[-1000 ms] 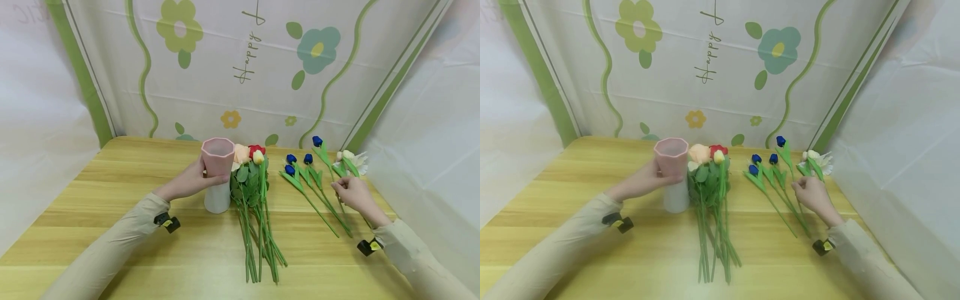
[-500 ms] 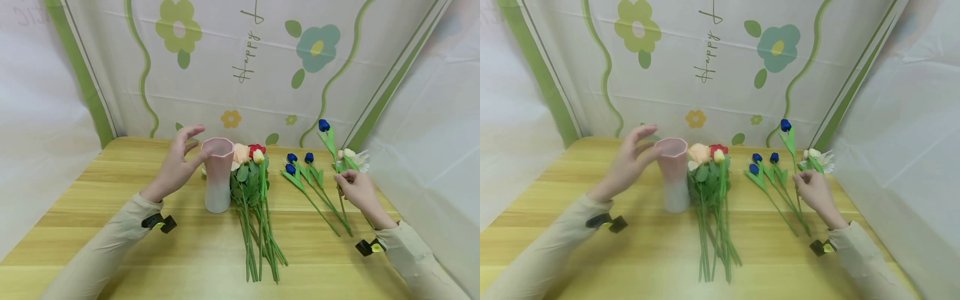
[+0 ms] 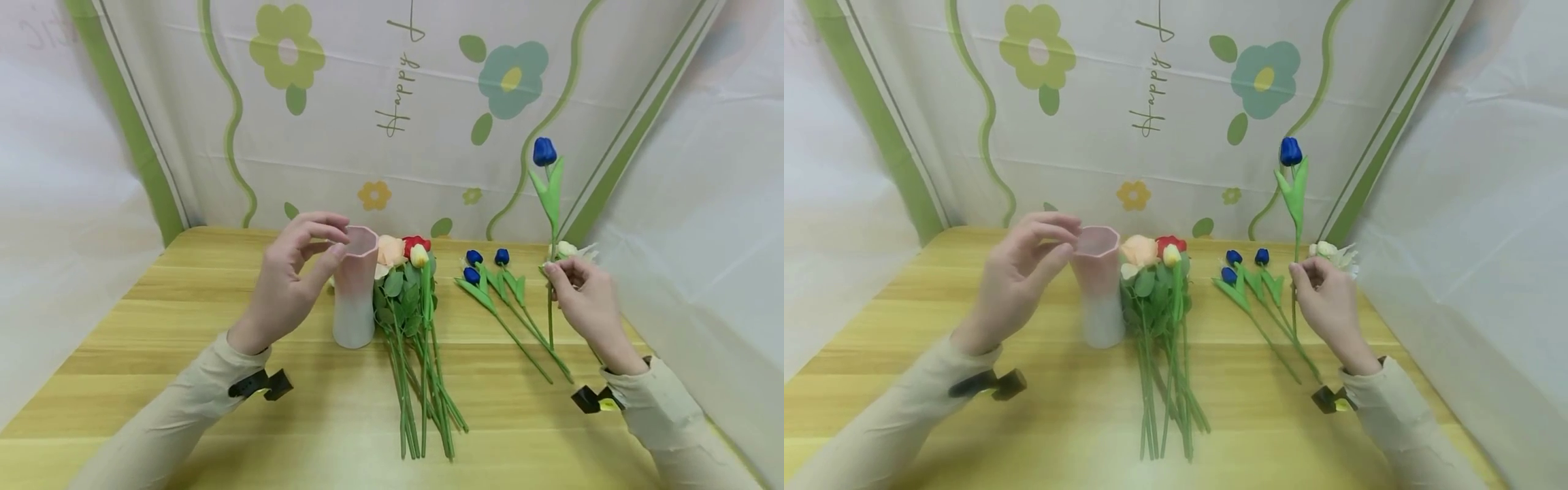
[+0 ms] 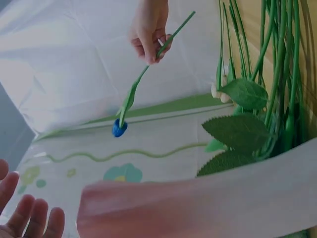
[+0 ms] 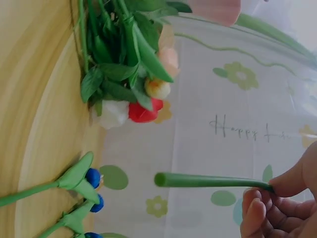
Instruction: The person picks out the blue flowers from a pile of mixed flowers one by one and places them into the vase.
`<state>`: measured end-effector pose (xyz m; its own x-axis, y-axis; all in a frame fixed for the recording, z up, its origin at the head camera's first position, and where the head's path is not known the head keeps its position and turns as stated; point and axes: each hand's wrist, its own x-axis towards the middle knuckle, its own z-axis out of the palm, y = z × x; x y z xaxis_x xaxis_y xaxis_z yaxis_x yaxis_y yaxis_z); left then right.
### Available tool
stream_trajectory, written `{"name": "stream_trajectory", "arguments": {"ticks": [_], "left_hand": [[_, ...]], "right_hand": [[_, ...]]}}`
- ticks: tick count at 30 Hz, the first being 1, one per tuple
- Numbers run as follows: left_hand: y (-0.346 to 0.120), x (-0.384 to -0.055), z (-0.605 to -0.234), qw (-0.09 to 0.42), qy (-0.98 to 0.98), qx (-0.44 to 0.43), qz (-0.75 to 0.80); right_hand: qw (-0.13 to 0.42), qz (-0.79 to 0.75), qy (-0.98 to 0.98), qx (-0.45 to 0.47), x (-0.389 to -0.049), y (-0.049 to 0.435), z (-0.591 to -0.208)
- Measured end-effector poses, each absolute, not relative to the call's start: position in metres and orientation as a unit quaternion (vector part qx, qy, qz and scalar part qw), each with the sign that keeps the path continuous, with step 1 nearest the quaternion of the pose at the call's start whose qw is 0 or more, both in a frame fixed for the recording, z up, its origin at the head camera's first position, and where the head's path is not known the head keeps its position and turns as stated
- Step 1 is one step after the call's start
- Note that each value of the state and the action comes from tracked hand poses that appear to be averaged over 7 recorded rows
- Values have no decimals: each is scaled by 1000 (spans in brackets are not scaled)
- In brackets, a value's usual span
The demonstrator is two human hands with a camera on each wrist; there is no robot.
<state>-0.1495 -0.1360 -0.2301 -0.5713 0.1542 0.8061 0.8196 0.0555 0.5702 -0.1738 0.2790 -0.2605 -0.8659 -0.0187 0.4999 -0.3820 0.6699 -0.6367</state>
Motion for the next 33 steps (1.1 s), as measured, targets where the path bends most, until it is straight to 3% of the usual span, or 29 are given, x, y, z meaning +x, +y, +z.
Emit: {"name": "stream_trajectory", "arguments": {"ticks": [17, 33], "left_hand": [[-121, -134, -235, 232, -687, -418, -547], [-111, -129, -242, 169, -720, -410, -534]], "right_hand": [[313, 413, -820, 243, -136, 216, -220], [259, 441, -806, 298, -126, 187, -231]]}}
